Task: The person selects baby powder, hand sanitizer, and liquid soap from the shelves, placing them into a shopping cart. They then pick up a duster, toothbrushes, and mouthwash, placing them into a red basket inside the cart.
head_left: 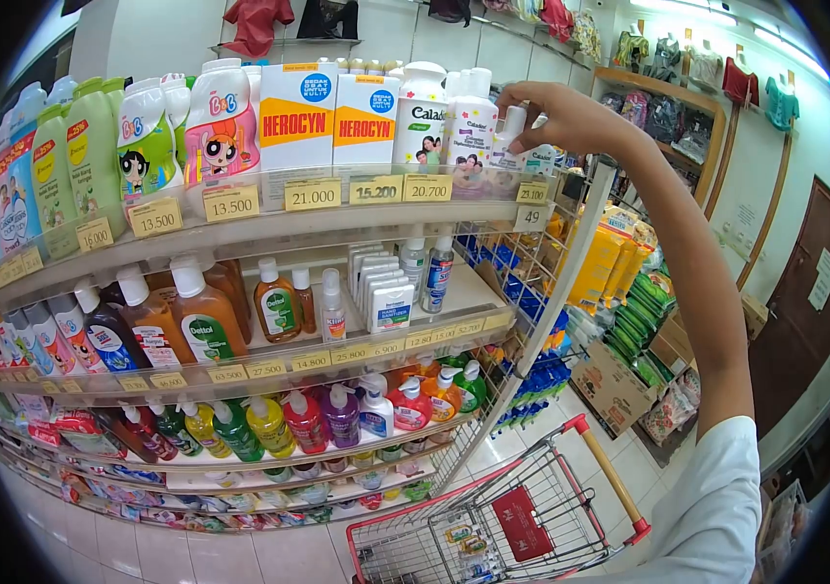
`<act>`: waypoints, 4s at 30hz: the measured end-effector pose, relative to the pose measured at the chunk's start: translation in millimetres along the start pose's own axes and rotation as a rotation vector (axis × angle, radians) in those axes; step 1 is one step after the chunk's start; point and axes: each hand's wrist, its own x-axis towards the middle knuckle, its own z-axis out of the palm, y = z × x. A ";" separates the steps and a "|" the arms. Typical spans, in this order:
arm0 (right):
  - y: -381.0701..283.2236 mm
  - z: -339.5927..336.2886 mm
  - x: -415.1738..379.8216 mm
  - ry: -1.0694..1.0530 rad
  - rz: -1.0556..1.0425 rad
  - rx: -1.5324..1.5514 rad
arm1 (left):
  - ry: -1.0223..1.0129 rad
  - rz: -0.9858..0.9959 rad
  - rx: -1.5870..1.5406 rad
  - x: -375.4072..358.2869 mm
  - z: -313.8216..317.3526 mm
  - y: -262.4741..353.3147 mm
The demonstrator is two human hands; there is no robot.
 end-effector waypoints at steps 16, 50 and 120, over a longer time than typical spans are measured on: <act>16.4 2.2 -6.8 0.094 -0.045 0.038 | -0.179 -0.061 0.019 2.1 -13.4 5.5; -82.3 785.9 -667.4 -0.926 0.676 0.190 | -0.073 -0.231 0.093 -14.1 -18.5 115.3; -226.2 227.9 -115.4 0.667 -0.193 0.590 | 0.278 0.179 0.347 -8.9 -38.9 122.0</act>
